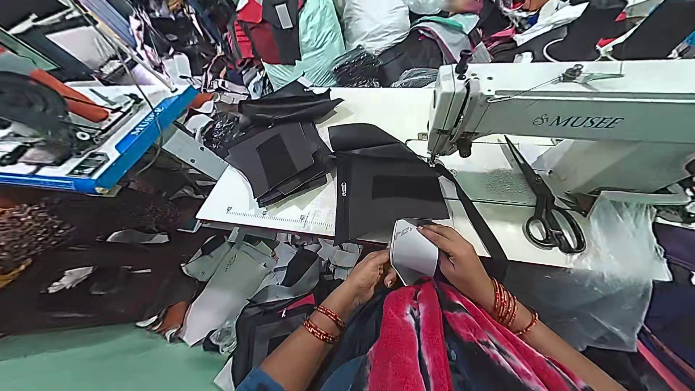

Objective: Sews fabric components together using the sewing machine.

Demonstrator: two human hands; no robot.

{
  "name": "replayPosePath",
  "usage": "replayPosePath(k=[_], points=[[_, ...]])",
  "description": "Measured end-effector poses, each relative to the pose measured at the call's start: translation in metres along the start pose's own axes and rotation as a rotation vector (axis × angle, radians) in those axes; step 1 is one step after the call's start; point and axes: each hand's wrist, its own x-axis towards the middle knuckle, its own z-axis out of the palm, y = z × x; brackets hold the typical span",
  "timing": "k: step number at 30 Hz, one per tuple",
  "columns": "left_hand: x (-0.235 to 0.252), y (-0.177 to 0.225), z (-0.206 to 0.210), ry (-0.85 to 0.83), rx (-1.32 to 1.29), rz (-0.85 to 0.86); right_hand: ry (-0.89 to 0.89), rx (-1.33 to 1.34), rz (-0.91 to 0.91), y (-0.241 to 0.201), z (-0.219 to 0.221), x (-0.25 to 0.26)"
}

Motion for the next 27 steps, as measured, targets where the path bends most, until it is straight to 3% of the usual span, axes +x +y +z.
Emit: replayPosePath(k=[3, 5, 11, 15, 20, 22, 27], points=[[0.005, 0.015, 0.009, 0.019, 0.037, 0.105, 0.010, 0.132, 0.067, -0.004, -0.008, 0.009], [0.001, 0.027, 0.012, -0.006, 0.035, 0.068, 0.005, 0.171, 0.074, -0.005, -0.015, 0.015], [-0.022, 0.044, 0.030, 0.033, -0.099, -0.073, -0.139, 0.071, -0.030, -0.008, -0.021, 0.022], [-0.020, 0.036, 0.028, 0.057, -0.138, 0.034, -0.274, 0.002, -0.045, -0.006, -0.032, 0.024], [-0.023, 0.033, 0.021, 0.111, -0.078, 0.075, -0.164, -0.174, -0.179, 0.002, -0.023, 0.021], [-0.026, 0.033, 0.015, 0.143, 0.047, 0.095, -0.105, -0.215, -0.227, 0.004, -0.013, 0.017], [-0.029, 0.027, -0.035, 0.240, 0.699, 0.101, -0.099, -0.318, -0.239, 0.009, -0.004, 0.002]])
